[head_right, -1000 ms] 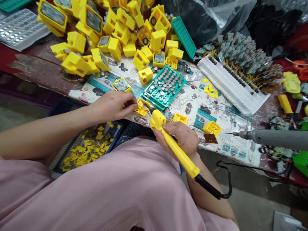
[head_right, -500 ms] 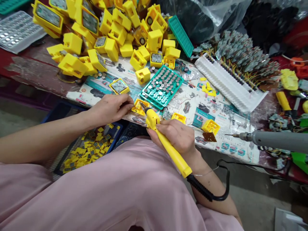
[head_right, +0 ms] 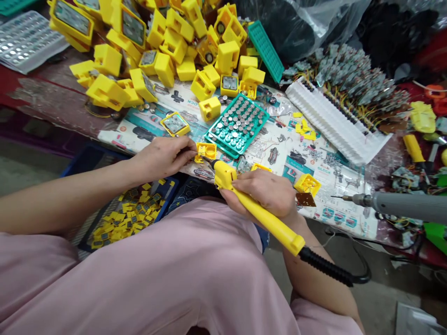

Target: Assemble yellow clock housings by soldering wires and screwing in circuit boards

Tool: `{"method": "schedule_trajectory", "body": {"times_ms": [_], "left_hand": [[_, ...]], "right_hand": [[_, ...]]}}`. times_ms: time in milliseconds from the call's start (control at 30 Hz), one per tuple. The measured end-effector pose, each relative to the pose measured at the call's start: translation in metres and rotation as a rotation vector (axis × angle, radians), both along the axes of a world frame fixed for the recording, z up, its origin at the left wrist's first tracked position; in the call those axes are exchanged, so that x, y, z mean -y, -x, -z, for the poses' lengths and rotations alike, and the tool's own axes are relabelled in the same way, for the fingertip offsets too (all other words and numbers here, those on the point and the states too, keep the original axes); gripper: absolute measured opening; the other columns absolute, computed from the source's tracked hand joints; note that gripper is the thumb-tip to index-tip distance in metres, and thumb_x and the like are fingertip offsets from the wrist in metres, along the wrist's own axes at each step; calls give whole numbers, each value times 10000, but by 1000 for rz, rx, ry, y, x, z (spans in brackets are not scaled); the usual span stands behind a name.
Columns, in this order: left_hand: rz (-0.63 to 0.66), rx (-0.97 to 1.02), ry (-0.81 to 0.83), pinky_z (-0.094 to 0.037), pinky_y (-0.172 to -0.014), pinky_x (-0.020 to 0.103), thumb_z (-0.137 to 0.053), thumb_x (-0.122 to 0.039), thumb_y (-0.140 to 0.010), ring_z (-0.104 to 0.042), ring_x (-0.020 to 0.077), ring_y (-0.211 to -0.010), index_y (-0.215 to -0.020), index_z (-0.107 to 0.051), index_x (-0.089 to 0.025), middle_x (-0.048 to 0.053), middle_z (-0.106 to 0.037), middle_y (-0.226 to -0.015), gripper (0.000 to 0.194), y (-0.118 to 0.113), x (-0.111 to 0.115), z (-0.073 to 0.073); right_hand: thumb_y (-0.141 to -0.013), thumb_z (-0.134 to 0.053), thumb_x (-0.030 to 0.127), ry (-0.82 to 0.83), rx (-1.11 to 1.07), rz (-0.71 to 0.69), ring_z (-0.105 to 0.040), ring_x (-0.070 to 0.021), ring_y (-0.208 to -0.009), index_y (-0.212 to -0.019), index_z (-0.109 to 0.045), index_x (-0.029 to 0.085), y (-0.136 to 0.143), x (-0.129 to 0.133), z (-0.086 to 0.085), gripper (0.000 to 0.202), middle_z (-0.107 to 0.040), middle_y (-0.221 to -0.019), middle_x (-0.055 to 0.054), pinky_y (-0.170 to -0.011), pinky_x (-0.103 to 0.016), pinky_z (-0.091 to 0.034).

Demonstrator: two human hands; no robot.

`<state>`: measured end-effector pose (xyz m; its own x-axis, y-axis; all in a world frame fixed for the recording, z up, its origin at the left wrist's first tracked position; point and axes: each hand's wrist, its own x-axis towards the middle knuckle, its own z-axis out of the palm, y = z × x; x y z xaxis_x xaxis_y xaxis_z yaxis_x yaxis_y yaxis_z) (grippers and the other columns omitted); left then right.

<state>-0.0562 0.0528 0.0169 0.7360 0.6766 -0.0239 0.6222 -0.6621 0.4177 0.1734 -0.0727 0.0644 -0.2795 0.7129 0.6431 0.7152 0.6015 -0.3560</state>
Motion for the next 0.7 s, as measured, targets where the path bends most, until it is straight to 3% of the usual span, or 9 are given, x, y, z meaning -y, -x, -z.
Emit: {"method": "schedule_trajectory", "body": {"times_ms": [200,400,700], "left_hand": [[-29,-27,35,-489,-758,299,-431,-230,-965,-705,223,-858,-1012,-624,-154,69,-716,-872,213,-2,1,2],[-45,-62,26,-490,-743,305,-437,-223,-955,-703,233,-840,-1033,-628,-144,68,-703,-851,221,-4,0,3],[-12,-37,6,-482,-706,283,-424,-256,-959,-695,203,-793,-987,-631,-167,45,-701,-828,227,-5,-1,1]], "right_hand": [[-836,-765,267,35,136,-55,-727,-125,-622,-822,-612,223,-4,-6,-13,159,-745,-700,-9,-524,-181,-558],[-804,-792,215,-2,110,-161,-723,-127,-643,-835,-629,189,-9,-9,-10,168,-740,-721,-35,-560,-190,-578],[-838,-759,288,28,143,-128,-704,-100,-613,-812,-615,232,-12,-13,-14,157,-737,-710,9,-485,-163,-510]]}}
